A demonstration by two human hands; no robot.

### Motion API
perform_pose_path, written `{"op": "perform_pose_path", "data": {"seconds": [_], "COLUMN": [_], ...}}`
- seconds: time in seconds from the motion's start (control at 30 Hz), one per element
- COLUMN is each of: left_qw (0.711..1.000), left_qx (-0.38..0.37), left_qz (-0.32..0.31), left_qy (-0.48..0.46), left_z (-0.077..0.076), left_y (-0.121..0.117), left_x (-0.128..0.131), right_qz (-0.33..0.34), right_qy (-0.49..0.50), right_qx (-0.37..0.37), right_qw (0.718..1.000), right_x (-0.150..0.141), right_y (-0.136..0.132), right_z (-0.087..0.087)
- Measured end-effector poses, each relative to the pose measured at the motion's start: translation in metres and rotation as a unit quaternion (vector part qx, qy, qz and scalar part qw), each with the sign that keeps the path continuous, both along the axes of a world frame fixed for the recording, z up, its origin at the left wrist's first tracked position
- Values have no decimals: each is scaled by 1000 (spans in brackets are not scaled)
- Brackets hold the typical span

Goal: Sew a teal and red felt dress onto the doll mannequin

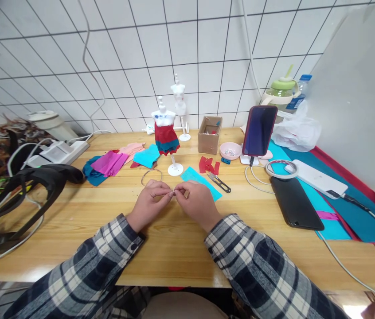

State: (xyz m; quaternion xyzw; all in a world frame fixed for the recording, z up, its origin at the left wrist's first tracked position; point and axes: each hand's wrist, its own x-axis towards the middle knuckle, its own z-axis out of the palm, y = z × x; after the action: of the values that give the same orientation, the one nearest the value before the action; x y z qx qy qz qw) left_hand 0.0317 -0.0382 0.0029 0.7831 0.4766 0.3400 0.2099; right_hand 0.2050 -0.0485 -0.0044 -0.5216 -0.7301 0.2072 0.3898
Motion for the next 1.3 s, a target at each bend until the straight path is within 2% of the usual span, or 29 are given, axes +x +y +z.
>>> {"op": "perform_pose_path", "data": {"seconds": [0.23,0.5,0.77,0.93,1.13,1.3], "left_qw": [999,997,996,996,999,1000], "left_qx": [-13,-3,-26,-45,-6,16], "left_qz": [-24,-15,-15,-16,-14,7], "left_qy": [-26,-81,-85,-75,-34,-12], "left_z": [1,-5,-7,-8,-8,-11], "left_y": [1,5,9,9,9,10], "left_x": [-5,-8,-8,-9,-5,1], "right_qz": [-2,45,58,43,8,-19], "right_qy": [51,34,-1,-34,-71,-23], "right_qx": [-21,27,62,50,56,30], "right_qw": [998,998,996,997,996,999], "right_x": [-2,-2,-3,-3,-5,-6], "right_y": [1,-4,-5,-4,-4,1], "right_z": [1,3,-3,-3,-2,-7]}}
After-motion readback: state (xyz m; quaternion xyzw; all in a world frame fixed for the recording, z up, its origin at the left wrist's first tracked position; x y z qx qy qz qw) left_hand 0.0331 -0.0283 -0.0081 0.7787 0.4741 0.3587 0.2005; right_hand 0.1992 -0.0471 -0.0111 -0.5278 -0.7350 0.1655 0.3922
